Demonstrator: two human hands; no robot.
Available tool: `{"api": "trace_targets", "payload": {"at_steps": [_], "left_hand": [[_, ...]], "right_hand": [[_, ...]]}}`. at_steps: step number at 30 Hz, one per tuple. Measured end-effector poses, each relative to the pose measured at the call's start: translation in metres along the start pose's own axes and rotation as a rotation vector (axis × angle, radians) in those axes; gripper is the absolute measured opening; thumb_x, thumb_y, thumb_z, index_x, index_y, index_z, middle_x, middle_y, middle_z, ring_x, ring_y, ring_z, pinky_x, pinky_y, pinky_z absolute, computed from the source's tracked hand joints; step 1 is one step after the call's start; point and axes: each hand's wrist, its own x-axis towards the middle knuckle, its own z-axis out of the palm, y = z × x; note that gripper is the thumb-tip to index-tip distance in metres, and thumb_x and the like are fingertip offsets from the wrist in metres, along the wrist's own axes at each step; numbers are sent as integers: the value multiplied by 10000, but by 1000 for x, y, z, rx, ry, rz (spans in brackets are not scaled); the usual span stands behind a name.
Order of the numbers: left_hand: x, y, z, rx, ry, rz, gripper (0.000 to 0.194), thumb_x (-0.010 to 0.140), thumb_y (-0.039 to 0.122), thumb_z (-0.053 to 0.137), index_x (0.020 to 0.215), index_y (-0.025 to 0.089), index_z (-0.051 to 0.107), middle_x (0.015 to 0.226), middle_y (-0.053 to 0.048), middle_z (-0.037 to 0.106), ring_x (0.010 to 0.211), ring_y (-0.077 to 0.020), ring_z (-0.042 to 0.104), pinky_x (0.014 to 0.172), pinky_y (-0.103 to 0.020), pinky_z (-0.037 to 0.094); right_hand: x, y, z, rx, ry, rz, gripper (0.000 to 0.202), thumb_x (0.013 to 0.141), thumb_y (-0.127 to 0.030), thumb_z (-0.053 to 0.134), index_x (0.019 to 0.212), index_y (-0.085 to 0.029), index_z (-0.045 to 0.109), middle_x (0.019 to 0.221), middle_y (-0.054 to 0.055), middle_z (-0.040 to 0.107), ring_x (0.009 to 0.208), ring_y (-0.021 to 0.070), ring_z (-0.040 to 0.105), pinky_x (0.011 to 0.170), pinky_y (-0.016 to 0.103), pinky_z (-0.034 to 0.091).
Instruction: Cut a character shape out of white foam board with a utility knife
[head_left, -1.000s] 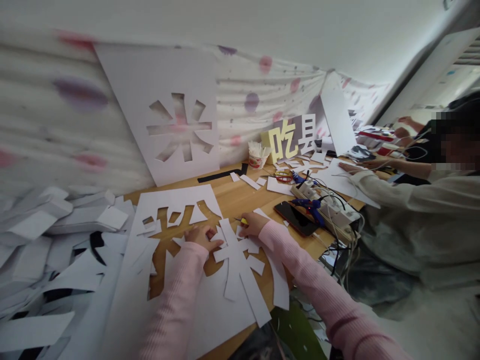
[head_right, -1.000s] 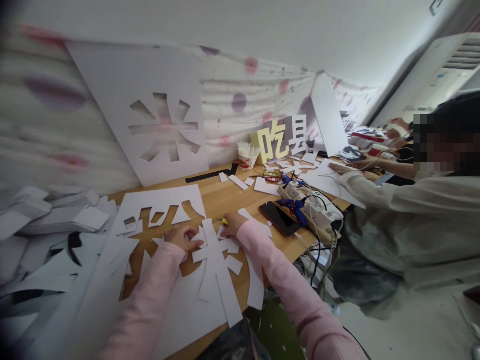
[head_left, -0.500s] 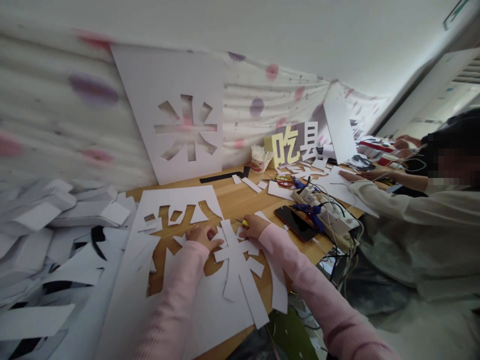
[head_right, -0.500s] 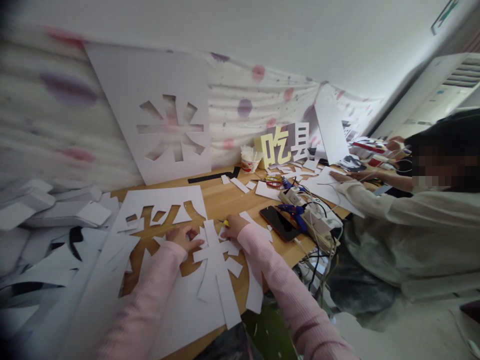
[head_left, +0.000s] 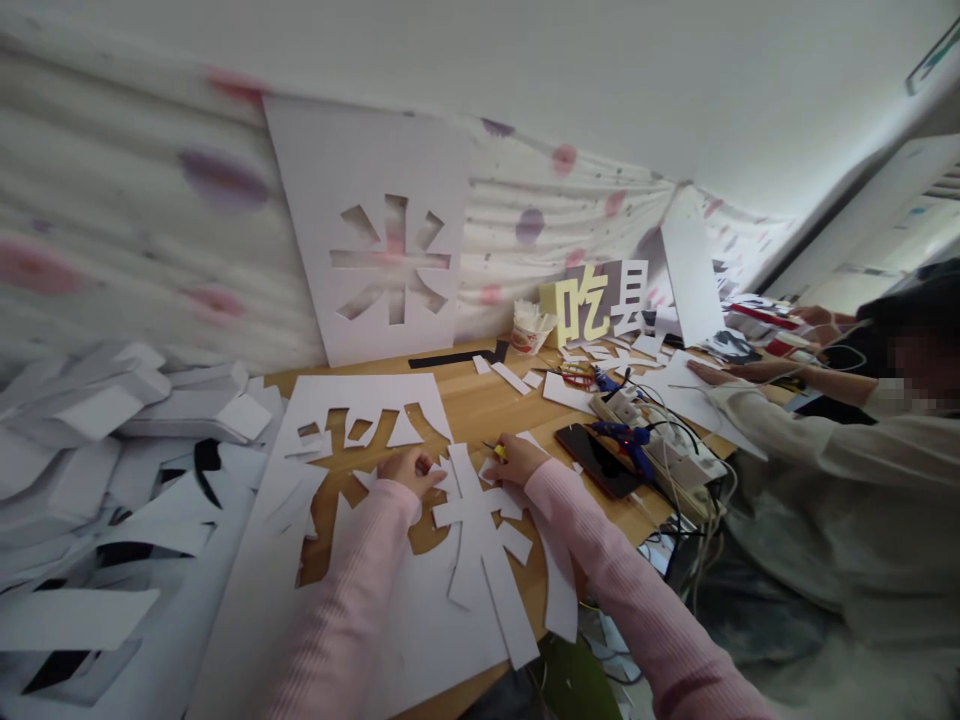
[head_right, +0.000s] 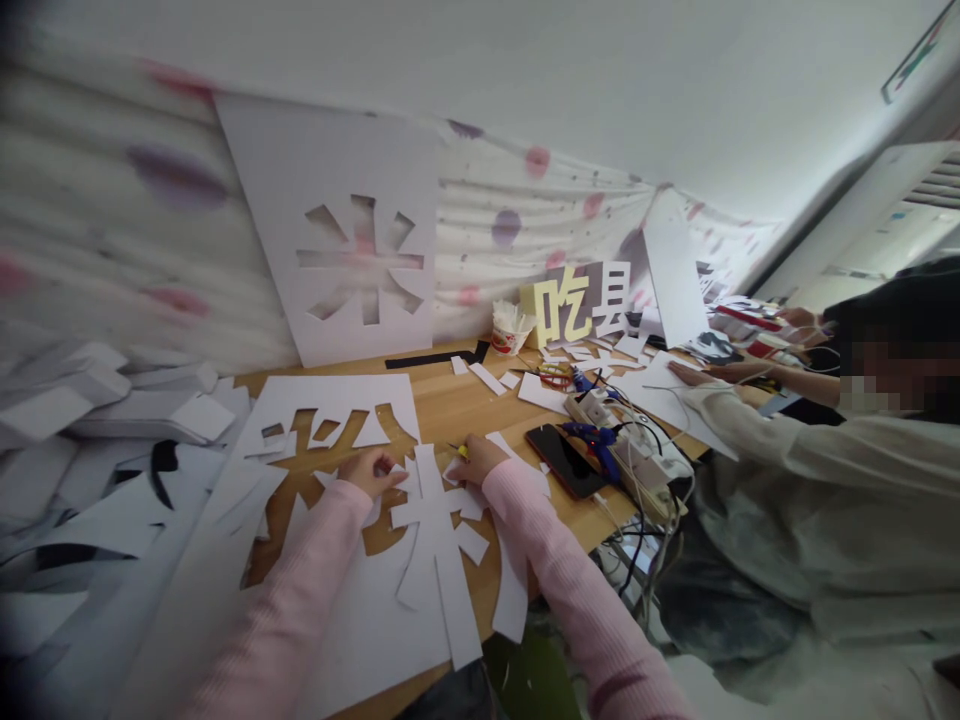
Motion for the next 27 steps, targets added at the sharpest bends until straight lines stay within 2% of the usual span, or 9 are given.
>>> {"api": "trace_targets", "payload": {"at_steps": [2, 4, 8, 14, 20, 27], "left_hand": [[5, -6, 2, -70, 17, -5, 290, 903, 382, 572, 1080, 154, 606, 1058, -62, 647, 920, -183, 632, 825, -405, 538], [10, -11, 4, -131, 24, -2, 290, 912, 382, 559, 1080, 151, 603, 1032, -58, 651, 884, -172, 638, 799, -389, 546], [13, -13, 7, -185, 23, -1, 273, 906, 371, 570, 1060, 149, 610, 1012, -52, 655, 865, -166, 639, 786, -378, 550], [6, -3, 12, -155, 30, -14, 263, 893, 369, 590, 1038, 153, 620, 1038, -57, 653, 923, -183, 631, 832, -408, 535], [2, 1, 9, -159, 14, -5, 272, 897, 382, 580, 1034, 150, 620, 1020, -53, 657, 902, -178, 635, 829, -405, 533], [1, 3, 4, -150, -15, 5, 265, 898, 375, 582, 1034, 151, 620, 1017, -52, 660, 903, -178, 637, 835, -407, 532]], "right_hand": [[-1, 0, -1, -6, -8, -10, 639, 621, -466, 831, 1138, -161, 610, 1138, 110, 677, 1034, 244, 634, 785, 262, 468], [-1, 0, -2, -23, -18, -7, 634, 576, -470, 849, 1078, -145, 639, 1119, 130, 685, 1019, 266, 640, 761, 269, 463], [3, 0, -1, -36, -10, -11, 583, 585, -460, 835, 1042, -149, 648, 1092, 122, 695, 990, 263, 649, 727, 263, 452], [8, 7, 6, -22, 28, -42, 514, 659, -466, 764, 1037, -139, 644, 1044, 108, 705, 956, 248, 651, 715, 262, 439], [8, 12, 11, 0, 25, -75, 628, 621, -459, 786, 1133, -143, 604, 1030, 85, 706, 946, 225, 647, 719, 243, 441], [13, 15, 13, 21, 35, -63, 586, 606, -450, 800, 1080, -156, 622, 1029, 89, 704, 919, 232, 647, 700, 254, 437]]}}
